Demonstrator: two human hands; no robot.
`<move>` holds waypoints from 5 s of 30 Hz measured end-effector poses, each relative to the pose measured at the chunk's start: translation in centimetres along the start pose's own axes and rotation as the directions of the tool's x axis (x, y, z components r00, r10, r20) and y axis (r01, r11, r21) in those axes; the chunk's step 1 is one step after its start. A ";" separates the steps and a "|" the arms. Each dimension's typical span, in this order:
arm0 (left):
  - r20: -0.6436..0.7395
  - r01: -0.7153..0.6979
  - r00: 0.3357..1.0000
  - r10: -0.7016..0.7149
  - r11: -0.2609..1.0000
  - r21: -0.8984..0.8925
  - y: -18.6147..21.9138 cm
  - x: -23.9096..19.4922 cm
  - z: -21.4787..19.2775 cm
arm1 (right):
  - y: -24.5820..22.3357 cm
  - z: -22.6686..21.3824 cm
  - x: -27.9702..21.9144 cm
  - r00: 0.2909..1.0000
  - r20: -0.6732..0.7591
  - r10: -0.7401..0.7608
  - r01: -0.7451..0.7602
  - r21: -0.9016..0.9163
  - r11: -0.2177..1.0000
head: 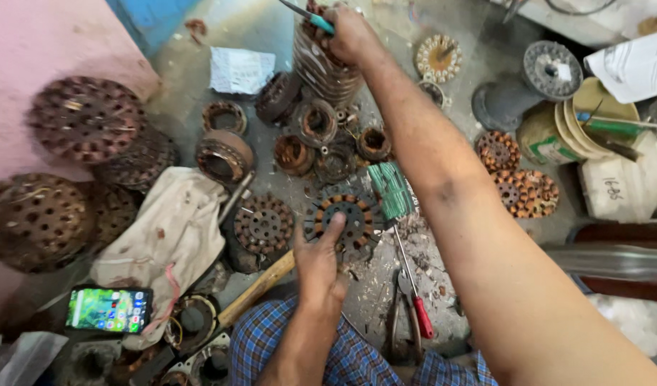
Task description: The person removes old copper wiring and insulation from electric motor stators using pliers and a screwdriver while sitting on the floor.
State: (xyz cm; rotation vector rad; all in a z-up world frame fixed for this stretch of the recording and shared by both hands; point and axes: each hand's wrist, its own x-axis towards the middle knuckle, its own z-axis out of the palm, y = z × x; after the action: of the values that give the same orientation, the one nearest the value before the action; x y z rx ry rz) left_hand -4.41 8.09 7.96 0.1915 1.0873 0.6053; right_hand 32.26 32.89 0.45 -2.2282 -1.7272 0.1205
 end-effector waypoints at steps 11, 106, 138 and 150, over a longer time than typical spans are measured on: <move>0.064 -0.113 0.991 0.115 0.993 -0.046 -1.3 1.0 -1.3 | 0.1 0.5 1.1 1.000 -0.022 0.011 -0.011 0.012 1.000; 0.268 -0.237 0.929 0.255 0.966 -0.099 -3.3 8.9 0.5 | -7.7 -9.1 -36.3 0.968 0.079 0.238 -0.246 0.485 0.839; 0.566 -0.512 0.746 0.351 0.846 0.149 -3.0 7.4 0.1 | -14.1 -6.1 -45.7 0.808 0.538 0.241 -0.577 0.805 0.137; 0.436 -0.769 0.579 0.689 0.284 0.573 -4.7 9.6 0.7 | -18.0 -6.0 -45.6 0.922 0.248 0.296 -0.235 -0.247 0.940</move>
State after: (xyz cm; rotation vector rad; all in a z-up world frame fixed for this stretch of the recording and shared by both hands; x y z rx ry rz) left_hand 1.02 9.60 -1.10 1.5209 1.0447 0.9468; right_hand 5.01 -7.97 5.75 -2.7142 -1.6219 0.3480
